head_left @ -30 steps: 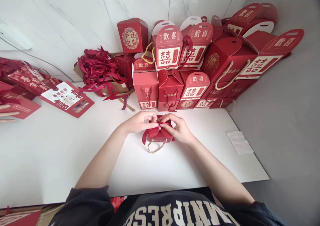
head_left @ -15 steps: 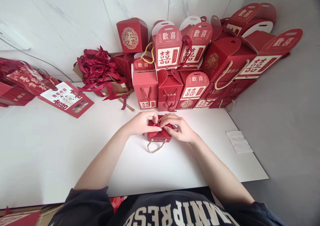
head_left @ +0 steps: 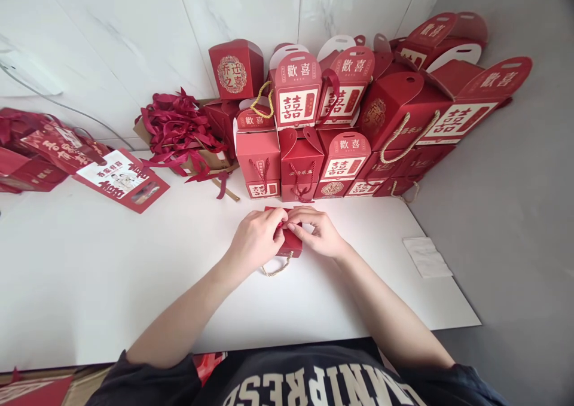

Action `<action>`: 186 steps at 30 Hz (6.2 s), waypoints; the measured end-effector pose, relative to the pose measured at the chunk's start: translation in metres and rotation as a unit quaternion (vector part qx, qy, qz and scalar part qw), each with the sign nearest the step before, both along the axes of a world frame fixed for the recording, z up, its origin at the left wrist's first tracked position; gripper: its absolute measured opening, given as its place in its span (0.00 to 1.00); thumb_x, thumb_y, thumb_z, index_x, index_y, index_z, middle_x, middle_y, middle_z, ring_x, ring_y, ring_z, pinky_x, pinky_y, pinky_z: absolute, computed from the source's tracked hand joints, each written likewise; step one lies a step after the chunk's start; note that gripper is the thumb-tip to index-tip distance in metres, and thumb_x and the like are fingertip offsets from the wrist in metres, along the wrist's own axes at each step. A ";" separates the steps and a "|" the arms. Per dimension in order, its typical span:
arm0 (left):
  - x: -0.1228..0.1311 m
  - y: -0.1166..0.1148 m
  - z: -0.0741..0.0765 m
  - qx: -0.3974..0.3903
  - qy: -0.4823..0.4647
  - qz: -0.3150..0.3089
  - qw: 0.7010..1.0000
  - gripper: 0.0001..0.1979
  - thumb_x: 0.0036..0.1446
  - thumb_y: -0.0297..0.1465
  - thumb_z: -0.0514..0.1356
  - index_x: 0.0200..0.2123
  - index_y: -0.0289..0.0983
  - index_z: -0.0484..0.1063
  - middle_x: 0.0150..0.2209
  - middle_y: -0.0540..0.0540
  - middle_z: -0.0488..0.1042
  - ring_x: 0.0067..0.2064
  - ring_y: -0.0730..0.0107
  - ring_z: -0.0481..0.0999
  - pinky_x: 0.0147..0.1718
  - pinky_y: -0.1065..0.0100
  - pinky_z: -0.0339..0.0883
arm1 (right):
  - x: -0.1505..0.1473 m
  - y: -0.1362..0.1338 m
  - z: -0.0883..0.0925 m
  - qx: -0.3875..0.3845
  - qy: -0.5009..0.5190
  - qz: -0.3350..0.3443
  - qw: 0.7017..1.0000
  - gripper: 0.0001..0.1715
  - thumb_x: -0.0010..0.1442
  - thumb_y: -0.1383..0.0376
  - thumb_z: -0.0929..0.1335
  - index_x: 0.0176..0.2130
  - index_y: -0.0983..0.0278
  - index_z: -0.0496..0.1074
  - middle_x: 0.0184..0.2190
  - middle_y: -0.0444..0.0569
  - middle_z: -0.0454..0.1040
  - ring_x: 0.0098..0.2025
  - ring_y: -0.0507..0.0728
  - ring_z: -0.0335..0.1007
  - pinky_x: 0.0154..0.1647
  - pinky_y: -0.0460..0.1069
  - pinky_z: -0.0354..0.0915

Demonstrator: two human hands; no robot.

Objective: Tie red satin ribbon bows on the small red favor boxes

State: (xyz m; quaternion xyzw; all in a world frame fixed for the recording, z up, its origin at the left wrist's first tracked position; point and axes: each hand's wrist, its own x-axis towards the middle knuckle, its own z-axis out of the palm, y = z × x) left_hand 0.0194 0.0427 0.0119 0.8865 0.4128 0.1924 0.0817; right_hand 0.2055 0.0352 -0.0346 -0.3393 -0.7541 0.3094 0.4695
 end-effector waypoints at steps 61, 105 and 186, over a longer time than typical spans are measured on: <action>-0.020 0.004 -0.009 0.318 0.060 -0.132 0.937 0.10 0.57 0.22 0.60 0.26 0.36 0.66 0.25 0.50 0.70 0.30 0.69 0.65 0.30 0.65 0.57 | -0.002 -0.002 0.011 -0.221 0.023 0.011 0.975 0.05 0.58 0.64 0.70 0.34 0.62 0.77 0.42 0.48 0.78 0.43 0.57 0.74 0.49 0.52 0.68; -0.052 0.009 -0.001 -0.107 -0.165 -0.171 0.965 0.14 0.56 0.23 0.52 0.31 0.40 0.78 0.41 0.42 0.71 0.43 0.63 0.71 0.46 0.59 0.70 | 0.010 -0.015 0.028 -0.163 -0.033 0.001 0.986 0.10 0.67 0.60 0.63 0.44 0.58 0.72 0.54 0.50 0.72 0.55 0.58 0.69 0.56 0.53 0.63; -0.041 0.029 -0.051 -0.432 -0.451 -0.087 0.776 0.22 0.58 0.36 0.60 0.15 0.34 0.67 0.55 0.41 0.70 0.58 0.52 0.67 0.60 0.56 0.56 | 0.012 0.000 0.002 -0.216 0.065 0.005 0.974 0.19 0.66 0.49 0.63 0.39 0.61 0.71 0.50 0.50 0.73 0.52 0.58 0.69 0.54 0.53 0.63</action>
